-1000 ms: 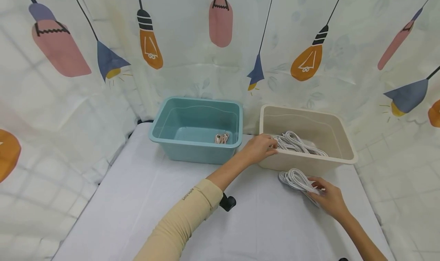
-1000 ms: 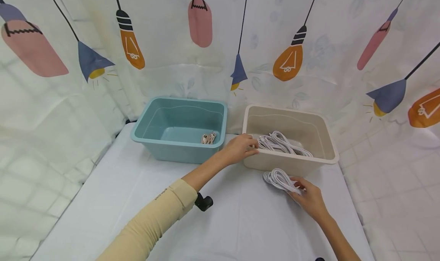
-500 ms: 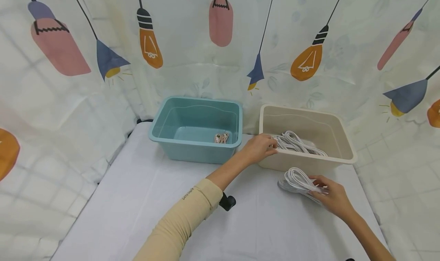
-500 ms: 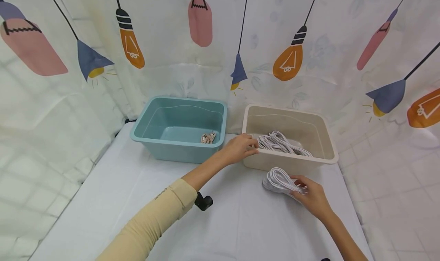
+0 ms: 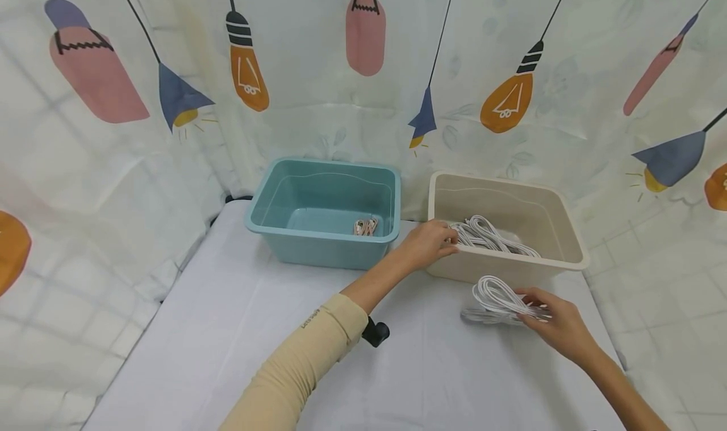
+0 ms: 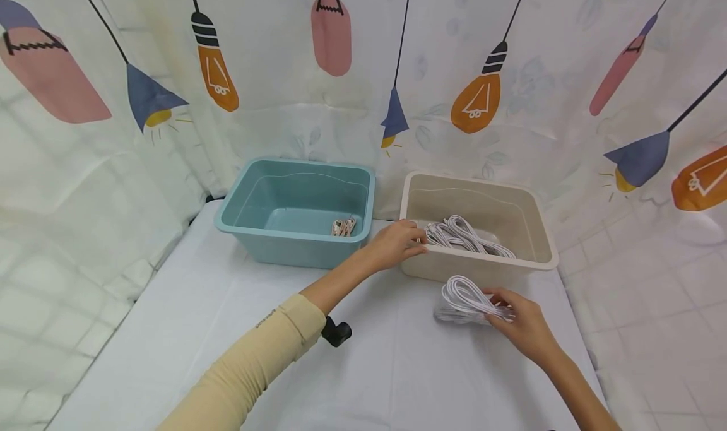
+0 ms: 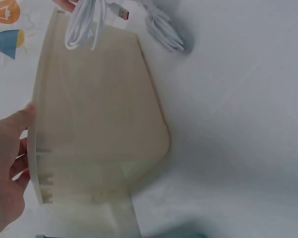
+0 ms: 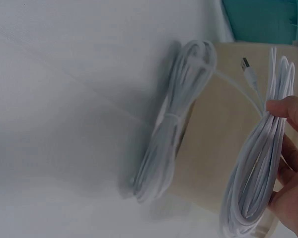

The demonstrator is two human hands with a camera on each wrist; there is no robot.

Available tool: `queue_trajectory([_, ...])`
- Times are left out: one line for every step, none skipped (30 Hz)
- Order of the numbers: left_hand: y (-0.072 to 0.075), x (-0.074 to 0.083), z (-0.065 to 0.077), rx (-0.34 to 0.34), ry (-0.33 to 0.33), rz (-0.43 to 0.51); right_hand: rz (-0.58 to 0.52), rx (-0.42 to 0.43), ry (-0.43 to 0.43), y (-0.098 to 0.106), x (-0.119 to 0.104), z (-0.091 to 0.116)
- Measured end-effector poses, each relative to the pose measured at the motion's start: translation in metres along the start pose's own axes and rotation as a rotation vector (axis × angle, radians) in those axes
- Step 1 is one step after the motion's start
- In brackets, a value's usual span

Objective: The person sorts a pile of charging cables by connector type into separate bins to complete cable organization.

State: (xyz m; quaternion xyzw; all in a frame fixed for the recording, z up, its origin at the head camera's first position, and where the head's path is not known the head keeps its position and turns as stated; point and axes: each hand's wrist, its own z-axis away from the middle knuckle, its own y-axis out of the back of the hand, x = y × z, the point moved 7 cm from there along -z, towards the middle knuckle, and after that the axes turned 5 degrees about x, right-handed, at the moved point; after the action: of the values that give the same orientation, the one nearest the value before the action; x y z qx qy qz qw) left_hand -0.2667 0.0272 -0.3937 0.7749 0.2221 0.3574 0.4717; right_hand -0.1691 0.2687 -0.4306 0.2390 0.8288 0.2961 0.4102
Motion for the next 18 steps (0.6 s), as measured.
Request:
queue_trajectory([0.000, 0.000, 0.000, -0.001, 0.000, 0.000, -0.006, -0.001, -0.004, 0.002, -0.001, 0.000])
queue_trajectory([0.000, 0.000, 0.000, -0.002, -0.001, -0.002, -0.008, -0.002, -0.012, 0.004, -0.002, -0.001])
queue_trajectory([0.000, 0.000, 0.000, -0.001, 0.000, -0.003, -0.008, -0.001, -0.020, 0.006, -0.002, -0.002])
queue_trajectory([0.001, 0.000, 0.000, -0.003, 0.000, -0.003, -0.009, -0.001, -0.031, 0.008, -0.003, -0.003])
queue_trajectory([0.001, 0.000, 0.001, -0.006, 0.001, -0.002, -0.007, -0.001, -0.040, 0.010, -0.003, -0.004])
queue_trajectory([0.001, 0.000, 0.001, -0.007, 0.003, -0.002, -0.006, -0.001, -0.049, 0.013, -0.004, -0.006])
queue_trajectory([0.001, 0.000, 0.001, -0.008, 0.005, -0.002, -0.003, 0.000, -0.054, 0.015, -0.005, -0.007])
queue_trajectory([0.002, 0.000, 0.001, -0.008, 0.008, -0.001, 0.003, 0.001, -0.054, 0.017, -0.006, -0.009])
queue_trajectory([0.002, -0.001, 0.002, -0.009, 0.010, 0.002, 0.007, 0.002, -0.052, 0.019, -0.007, -0.010])
queue_trajectory([0.002, -0.001, 0.002, -0.011, 0.011, 0.006, 0.005, 0.000, -0.052, 0.021, -0.008, -0.011])
queue_trajectory([0.002, -0.001, 0.002, -0.009, 0.011, 0.007, 0.007, -0.002, -0.050, 0.023, -0.009, -0.012])
queue_trajectory([0.002, -0.001, 0.002, -0.008, 0.012, 0.008, 0.005, -0.002, -0.046, 0.024, -0.010, -0.013])
queue_trajectory([0.002, -0.001, 0.002, -0.007, 0.010, 0.010, 0.006, -0.004, -0.042, 0.026, -0.012, -0.014])
queue_trajectory([0.002, 0.000, 0.002, -0.007, 0.008, 0.012, 0.001, -0.008, -0.037, 0.028, -0.013, -0.016])
queue_trajectory([0.002, 0.000, 0.002, -0.007, 0.006, 0.014, -0.002, -0.013, -0.034, 0.029, -0.014, -0.017])
queue_trajectory([0.002, 0.000, 0.002, -0.006, 0.004, 0.013, -0.005, -0.017, -0.033, 0.031, -0.015, -0.018])
queue_trajectory([0.002, 0.000, 0.002, -0.005, 0.003, 0.013, -0.001, -0.021, -0.029, 0.033, -0.017, -0.019])
queue_trajectory([0.002, 0.000, 0.002, -0.006, 0.002, 0.012, 0.003, -0.024, -0.026, 0.035, -0.018, -0.020])
